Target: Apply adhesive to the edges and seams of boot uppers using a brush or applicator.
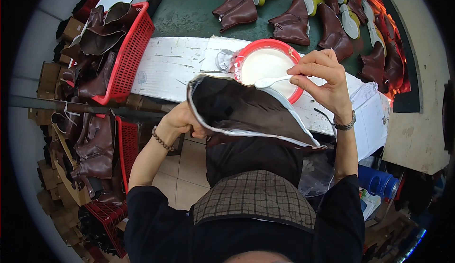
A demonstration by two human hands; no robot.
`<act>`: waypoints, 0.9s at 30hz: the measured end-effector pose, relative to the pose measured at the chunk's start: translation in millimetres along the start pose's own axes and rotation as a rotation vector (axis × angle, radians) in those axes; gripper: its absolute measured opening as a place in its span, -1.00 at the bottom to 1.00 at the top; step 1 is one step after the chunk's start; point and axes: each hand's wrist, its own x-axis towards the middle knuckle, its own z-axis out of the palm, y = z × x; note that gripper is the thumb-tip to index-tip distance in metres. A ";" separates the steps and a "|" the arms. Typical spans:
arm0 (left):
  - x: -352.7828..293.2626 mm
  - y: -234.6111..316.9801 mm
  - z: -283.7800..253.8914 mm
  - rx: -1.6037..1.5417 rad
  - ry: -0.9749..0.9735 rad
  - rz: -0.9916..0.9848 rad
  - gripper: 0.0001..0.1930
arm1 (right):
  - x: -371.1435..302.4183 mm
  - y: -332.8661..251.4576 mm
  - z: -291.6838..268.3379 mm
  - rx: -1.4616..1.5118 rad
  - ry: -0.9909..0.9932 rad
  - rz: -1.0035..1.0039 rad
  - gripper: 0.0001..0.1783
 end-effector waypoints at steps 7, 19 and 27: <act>9.2 -3.1 25.2 0.101 -0.165 -0.271 -0.49 | 13.6 -4.4 4.8 0.009 -0.078 -0.083 -0.79; 2.5 9.2 27.7 0.159 -0.162 -0.235 -0.48 | 24.0 2.5 16.0 0.049 -0.042 -0.182 -0.78; -9.5 6.7 9.2 0.170 -0.049 -0.119 -0.53 | -6.2 9.4 9.6 0.020 -0.019 -0.086 -0.72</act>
